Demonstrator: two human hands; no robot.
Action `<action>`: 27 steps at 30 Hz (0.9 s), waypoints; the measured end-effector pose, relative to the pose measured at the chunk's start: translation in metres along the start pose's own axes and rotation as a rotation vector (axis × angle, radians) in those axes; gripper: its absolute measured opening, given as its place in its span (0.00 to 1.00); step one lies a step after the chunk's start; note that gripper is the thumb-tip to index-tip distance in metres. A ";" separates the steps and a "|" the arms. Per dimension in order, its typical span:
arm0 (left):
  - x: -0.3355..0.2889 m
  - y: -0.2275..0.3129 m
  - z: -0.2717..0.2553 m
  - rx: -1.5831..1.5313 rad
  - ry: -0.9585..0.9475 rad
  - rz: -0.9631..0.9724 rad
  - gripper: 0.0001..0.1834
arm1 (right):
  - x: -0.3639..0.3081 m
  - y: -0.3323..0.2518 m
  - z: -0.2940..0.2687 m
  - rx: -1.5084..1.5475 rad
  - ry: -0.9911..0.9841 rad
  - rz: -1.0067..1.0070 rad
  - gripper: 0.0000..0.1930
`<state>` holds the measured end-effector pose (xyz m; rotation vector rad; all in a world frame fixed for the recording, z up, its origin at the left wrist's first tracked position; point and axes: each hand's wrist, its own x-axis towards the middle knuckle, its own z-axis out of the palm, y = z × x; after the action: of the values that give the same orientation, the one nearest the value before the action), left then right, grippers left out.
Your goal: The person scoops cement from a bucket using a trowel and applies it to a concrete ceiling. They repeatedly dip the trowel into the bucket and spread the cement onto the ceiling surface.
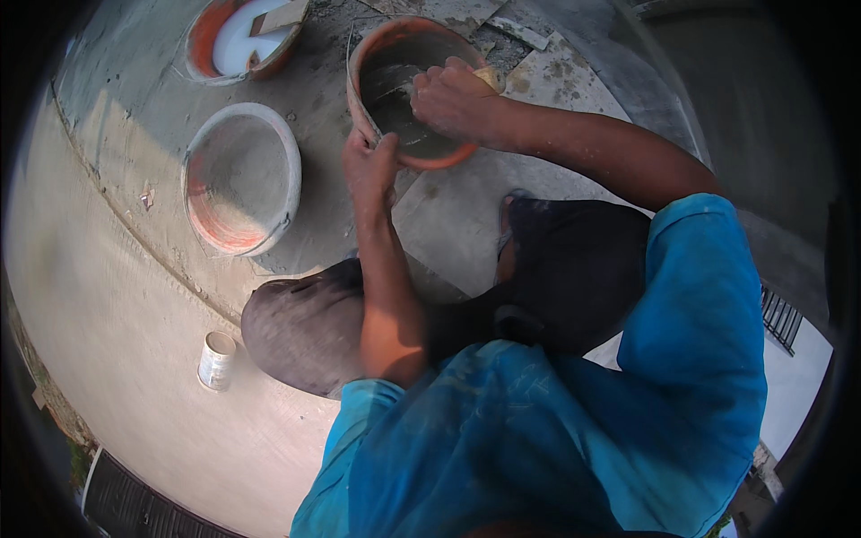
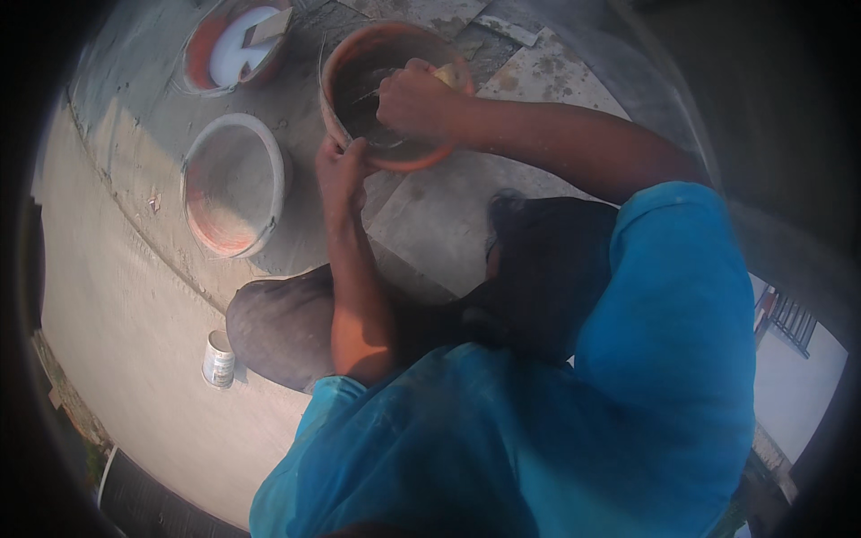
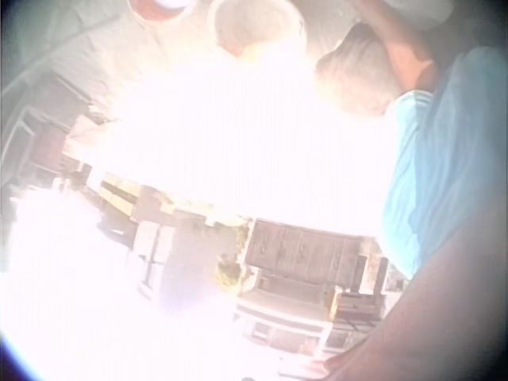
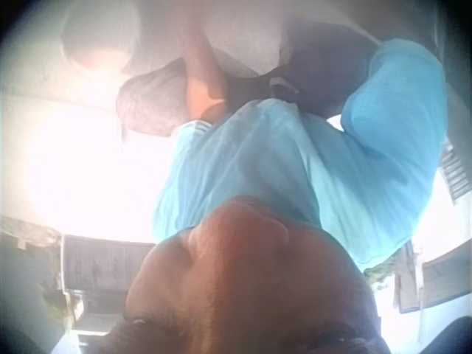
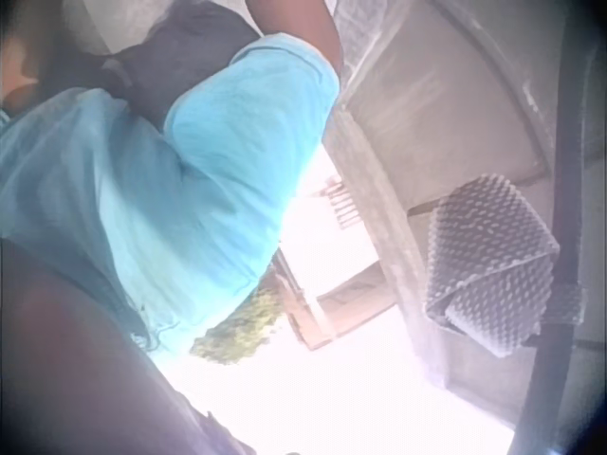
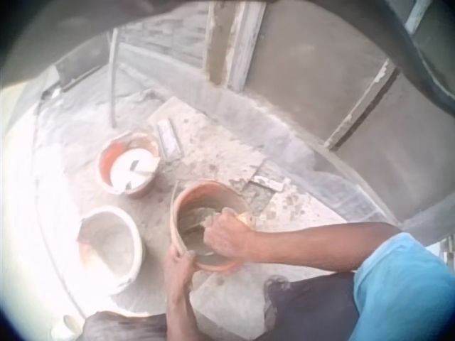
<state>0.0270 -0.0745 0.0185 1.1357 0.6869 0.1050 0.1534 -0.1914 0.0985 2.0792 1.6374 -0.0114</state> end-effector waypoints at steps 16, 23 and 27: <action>-0.017 0.008 0.030 -0.020 -0.056 0.096 0.18 | -0.126 0.028 0.039 0.950 -0.231 0.596 0.21; -0.010 -0.001 0.054 -0.088 -0.074 0.027 0.16 | -0.220 0.011 0.067 0.912 0.033 0.853 0.18; 0.005 -0.018 0.072 -0.188 -0.059 -0.054 0.17 | -0.250 -0.009 0.101 0.989 0.165 0.890 0.18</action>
<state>0.0657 -0.1377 0.0183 0.9360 0.6406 0.0883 0.1044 -0.4564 0.0813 3.4645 0.6256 -0.4311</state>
